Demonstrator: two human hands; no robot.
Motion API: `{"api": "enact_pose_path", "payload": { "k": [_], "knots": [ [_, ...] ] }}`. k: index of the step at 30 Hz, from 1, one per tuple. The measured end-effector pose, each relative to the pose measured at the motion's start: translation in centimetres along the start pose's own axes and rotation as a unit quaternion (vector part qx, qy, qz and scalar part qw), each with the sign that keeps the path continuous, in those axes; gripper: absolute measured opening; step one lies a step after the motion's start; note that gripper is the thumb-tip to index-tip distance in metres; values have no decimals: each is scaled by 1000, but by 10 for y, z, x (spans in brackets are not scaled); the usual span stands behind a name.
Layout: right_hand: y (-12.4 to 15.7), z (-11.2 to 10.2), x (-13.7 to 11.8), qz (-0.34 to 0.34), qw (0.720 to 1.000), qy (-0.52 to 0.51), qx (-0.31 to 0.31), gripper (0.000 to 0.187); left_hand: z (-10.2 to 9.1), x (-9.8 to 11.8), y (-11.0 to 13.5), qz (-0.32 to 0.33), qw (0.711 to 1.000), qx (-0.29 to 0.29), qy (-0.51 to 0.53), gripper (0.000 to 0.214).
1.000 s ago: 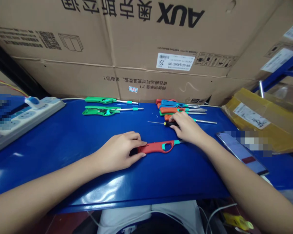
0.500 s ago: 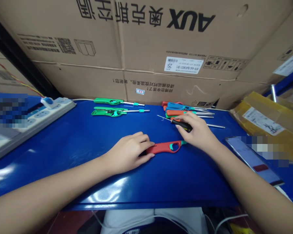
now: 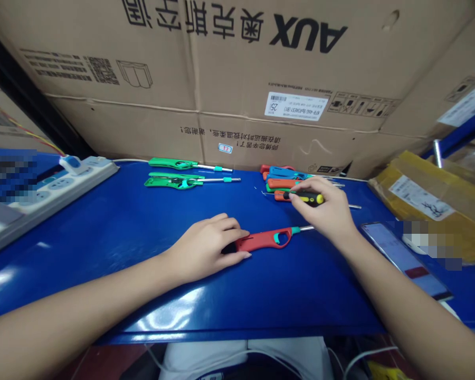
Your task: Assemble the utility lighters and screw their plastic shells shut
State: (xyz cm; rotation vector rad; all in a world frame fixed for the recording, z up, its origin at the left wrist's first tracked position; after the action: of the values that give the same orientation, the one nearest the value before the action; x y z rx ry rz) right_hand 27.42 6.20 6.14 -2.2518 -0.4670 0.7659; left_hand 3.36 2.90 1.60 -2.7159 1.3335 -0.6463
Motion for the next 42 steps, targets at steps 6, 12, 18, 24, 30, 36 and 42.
{"api": "enact_pose_path", "payload": {
  "k": [6,12,18,24,30,36,42],
  "knots": [
    [1,-11,8,204,949,-230,65,17,1,-2,-1,-23,999,8,46,31],
    [5,1,-5,247,895,-366,66,26,11,0,-4,-26,990,42,132,35],
    [15,11,-17,246,888,-386,41,27,3,-2,-4,-73,956,126,253,33],
    [19,14,-18,239,890,-384,48,27,-5,-1,-3,-95,938,149,298,16],
    [20,17,-15,257,876,-405,44,27,-6,-1,-2,-93,930,161,317,11],
    [21,20,-13,267,878,-395,38,30,-4,-2,-2,-97,926,156,329,12],
    [22,16,-14,227,907,-352,46,26,-5,-2,-2,-96,932,162,310,12]
  ]
}}
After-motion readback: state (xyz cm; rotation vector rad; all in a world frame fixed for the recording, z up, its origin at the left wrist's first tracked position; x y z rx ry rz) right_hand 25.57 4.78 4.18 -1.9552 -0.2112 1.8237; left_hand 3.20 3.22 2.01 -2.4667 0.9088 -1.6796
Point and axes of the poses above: each hand's wrist, its own y-axis away from the middle knuckle, its own z-axis out of the palm, x = y × z, the point moved 5 cm from there along -y, towards the middle knuckle, and after that the axes turned 4 degrees about y, right-handed, at the moved point
